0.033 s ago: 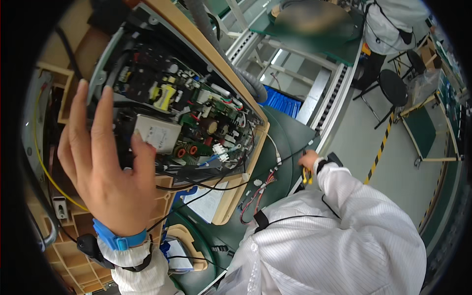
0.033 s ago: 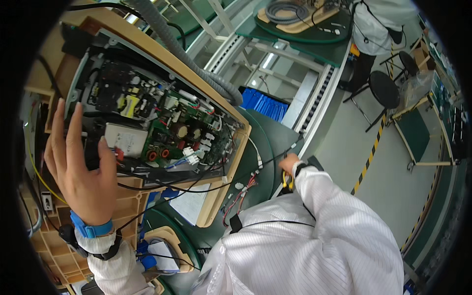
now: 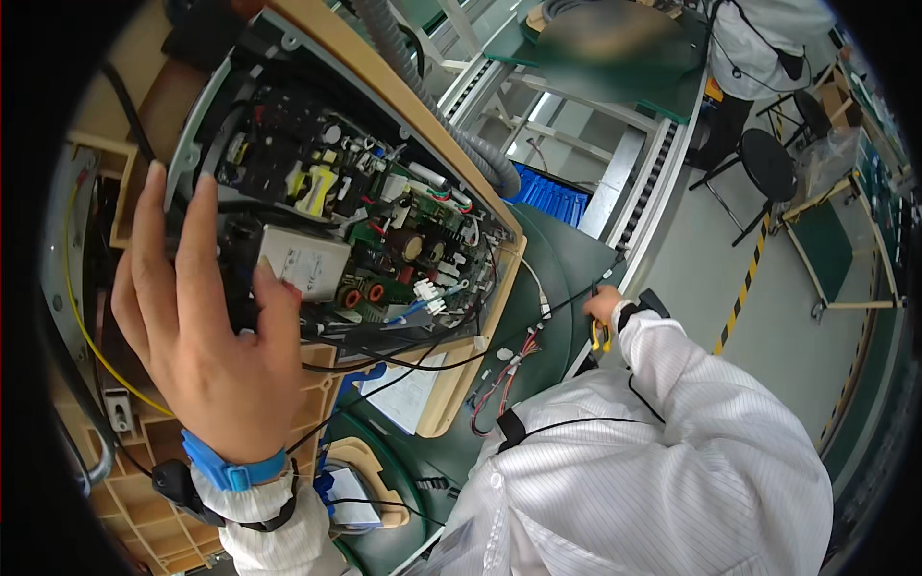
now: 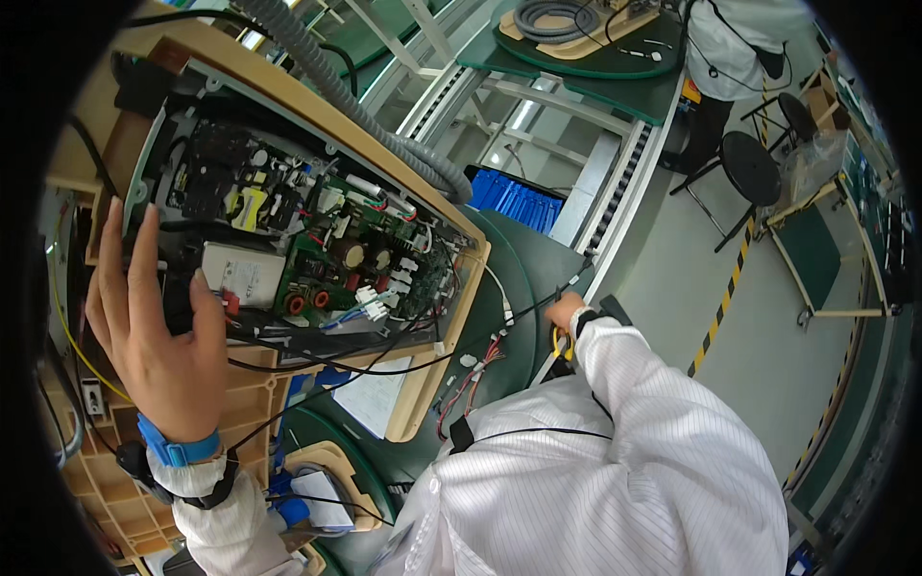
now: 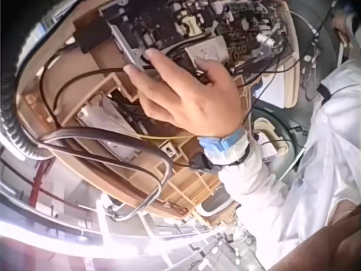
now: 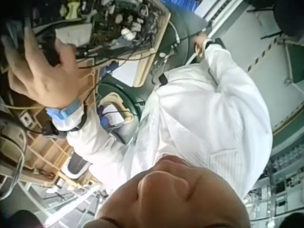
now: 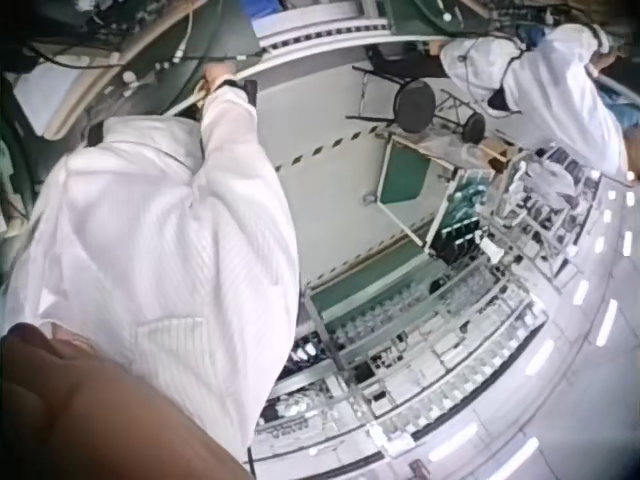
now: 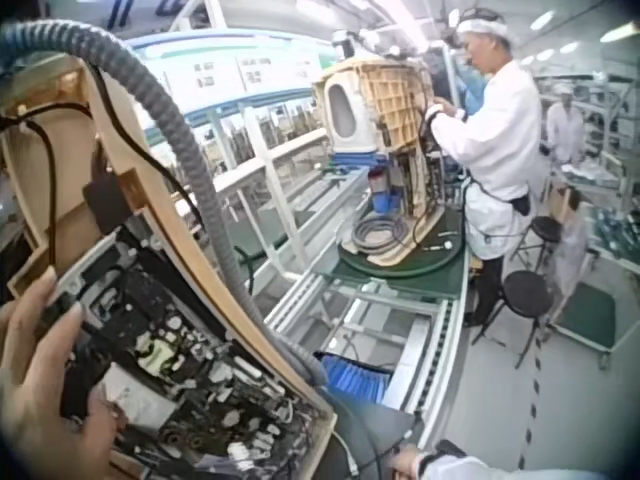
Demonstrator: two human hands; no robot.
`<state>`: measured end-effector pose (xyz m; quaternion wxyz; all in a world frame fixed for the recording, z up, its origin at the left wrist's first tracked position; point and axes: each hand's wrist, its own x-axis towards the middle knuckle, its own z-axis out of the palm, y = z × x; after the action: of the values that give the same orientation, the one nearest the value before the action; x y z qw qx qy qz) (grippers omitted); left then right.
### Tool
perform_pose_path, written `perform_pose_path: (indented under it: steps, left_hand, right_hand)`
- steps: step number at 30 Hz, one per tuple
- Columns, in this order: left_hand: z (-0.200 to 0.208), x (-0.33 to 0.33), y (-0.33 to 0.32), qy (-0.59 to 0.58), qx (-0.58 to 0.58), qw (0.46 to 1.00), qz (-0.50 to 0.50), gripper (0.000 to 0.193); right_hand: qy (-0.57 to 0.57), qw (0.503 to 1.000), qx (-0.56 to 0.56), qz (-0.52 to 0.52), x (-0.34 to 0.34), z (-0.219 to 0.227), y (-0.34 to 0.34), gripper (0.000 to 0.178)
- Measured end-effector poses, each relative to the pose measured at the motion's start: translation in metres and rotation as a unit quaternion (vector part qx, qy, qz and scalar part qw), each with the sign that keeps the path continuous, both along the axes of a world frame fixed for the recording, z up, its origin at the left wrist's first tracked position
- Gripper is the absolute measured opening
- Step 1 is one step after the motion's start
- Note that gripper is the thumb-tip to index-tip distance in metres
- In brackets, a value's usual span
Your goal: Assembling the internal wiring harness and electronic components into a base housing.
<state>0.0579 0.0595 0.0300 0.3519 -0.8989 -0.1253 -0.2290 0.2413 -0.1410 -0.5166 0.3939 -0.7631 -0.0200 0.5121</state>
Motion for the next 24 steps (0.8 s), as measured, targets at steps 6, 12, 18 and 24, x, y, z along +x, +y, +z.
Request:
perform_pose_path:
  steps: [6, 12, 18, 24]
  left_hand:
    - [-0.004, 0.005, 0.004, -0.033, -0.070, 0.997, -0.022, 0.061]
    - [0.002, 0.011, -0.009, -0.072, -0.158, 0.980, -0.096, 0.058]
    - [-0.028, -0.018, -0.060, -0.045, -0.381, 0.912, -0.144, 0.053]
    - [-0.056, -0.029, -0.074, -0.215, -0.534, 0.818, 0.009, 0.033]
  right_hand:
    - [0.317, 0.934, 0.048, -0.157, 0.034, 0.048, 0.014, 0.013]
    - [0.411, 0.898, 0.136, -0.082, 0.002, 0.030, -0.028, 0.009]
    - [0.456, 0.878, 0.118, -0.091, -0.023, 0.053, -0.045, 0.012]
    - [0.501, 0.852, 0.151, 0.032, 0.021, 0.109, -0.014, 0.032]
